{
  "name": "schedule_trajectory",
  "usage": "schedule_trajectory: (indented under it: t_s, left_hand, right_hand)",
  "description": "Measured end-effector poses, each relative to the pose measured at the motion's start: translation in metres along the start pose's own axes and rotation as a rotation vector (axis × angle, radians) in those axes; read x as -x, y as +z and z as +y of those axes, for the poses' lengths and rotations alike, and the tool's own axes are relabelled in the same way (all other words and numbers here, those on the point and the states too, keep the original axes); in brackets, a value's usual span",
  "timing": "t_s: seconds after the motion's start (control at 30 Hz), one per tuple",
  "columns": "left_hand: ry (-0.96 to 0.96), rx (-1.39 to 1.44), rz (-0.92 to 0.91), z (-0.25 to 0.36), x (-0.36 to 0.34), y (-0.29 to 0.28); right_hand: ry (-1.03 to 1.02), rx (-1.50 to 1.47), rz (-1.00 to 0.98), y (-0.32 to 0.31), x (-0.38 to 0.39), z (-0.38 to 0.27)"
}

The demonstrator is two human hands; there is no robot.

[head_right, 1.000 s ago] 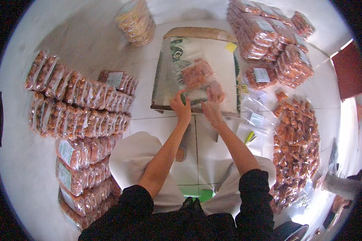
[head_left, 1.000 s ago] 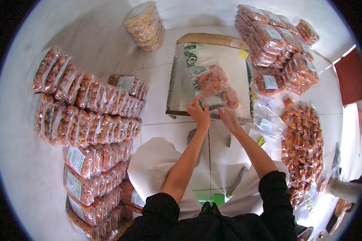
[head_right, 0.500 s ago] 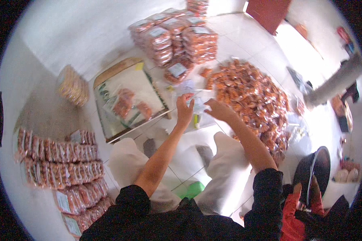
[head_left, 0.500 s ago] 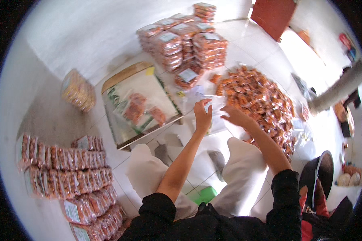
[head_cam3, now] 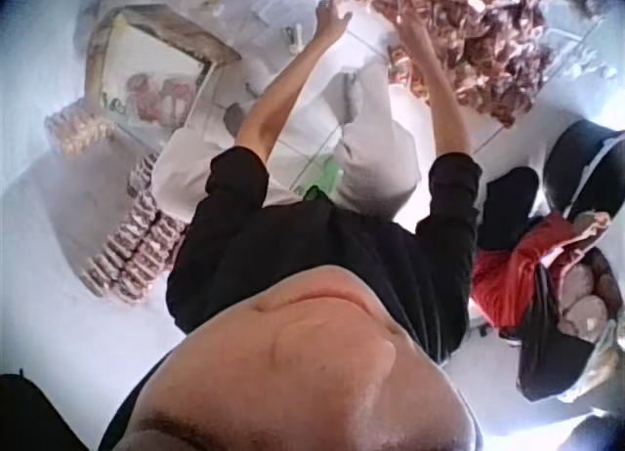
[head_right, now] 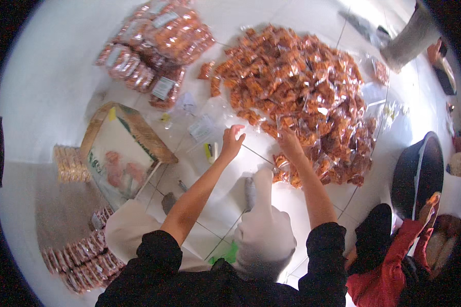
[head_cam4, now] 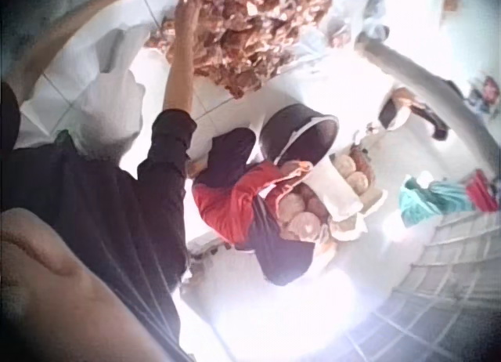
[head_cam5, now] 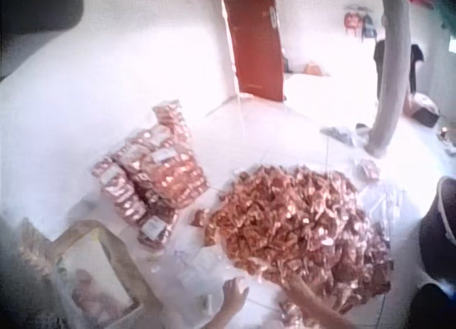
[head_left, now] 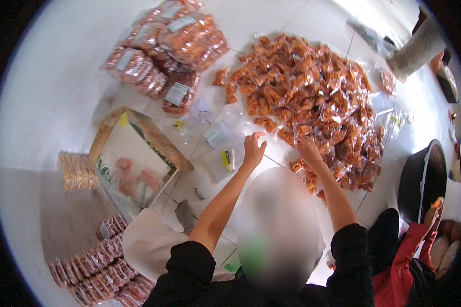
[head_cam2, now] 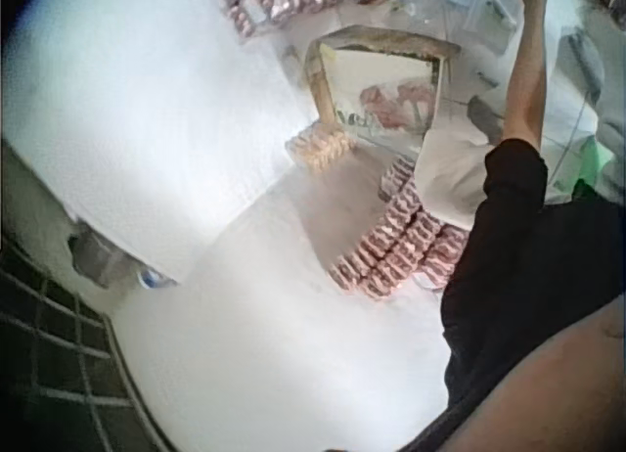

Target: The person places several pieces of processed meat into a plastic bag, applies a label, and then uses their hands to seal the bag by pressing and folding the top.

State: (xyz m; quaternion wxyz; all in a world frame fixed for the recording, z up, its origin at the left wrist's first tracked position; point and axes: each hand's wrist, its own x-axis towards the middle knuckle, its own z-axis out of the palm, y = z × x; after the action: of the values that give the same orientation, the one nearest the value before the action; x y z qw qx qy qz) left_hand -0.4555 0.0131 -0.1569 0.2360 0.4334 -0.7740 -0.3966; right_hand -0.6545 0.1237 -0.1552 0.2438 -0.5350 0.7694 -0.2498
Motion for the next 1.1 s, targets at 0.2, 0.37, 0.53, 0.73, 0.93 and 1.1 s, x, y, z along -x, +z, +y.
schedule_trajectory:
  t_s: [0.2, 0.37, 0.53, 0.73, 0.93, 1.1]
  left_hand:
    - [0.335, -0.382, 0.023, -0.034, -0.047, 0.033]
    - [0.458, -0.427, 0.0, -0.042, -0.071, 0.054]
    - [0.295, -0.197, 0.073, -0.031, -0.07, 0.057]
    - [0.128, 0.156, 0.095, 0.013, -0.056, 0.041]
    - [-0.012, 0.914, -0.055, 0.094, -0.046, -0.036]
    - [0.106, 0.737, -0.021, 0.154, -0.005, -0.141]
  right_hand:
    - [-0.197, 0.131, 0.089, 0.065, -0.021, 0.006]
    - [-0.176, 0.483, 0.277, 0.08, -0.04, 0.013]
    - [-0.079, 0.27, 0.24, 0.068, -0.05, -0.003]
    - [-0.099, -0.187, 0.643, 0.043, -0.04, -0.064]
    - [-0.122, -0.348, 0.626, -0.01, -0.022, -0.152]
    - [-0.582, -0.292, 0.472, -0.052, 0.01, -0.239]
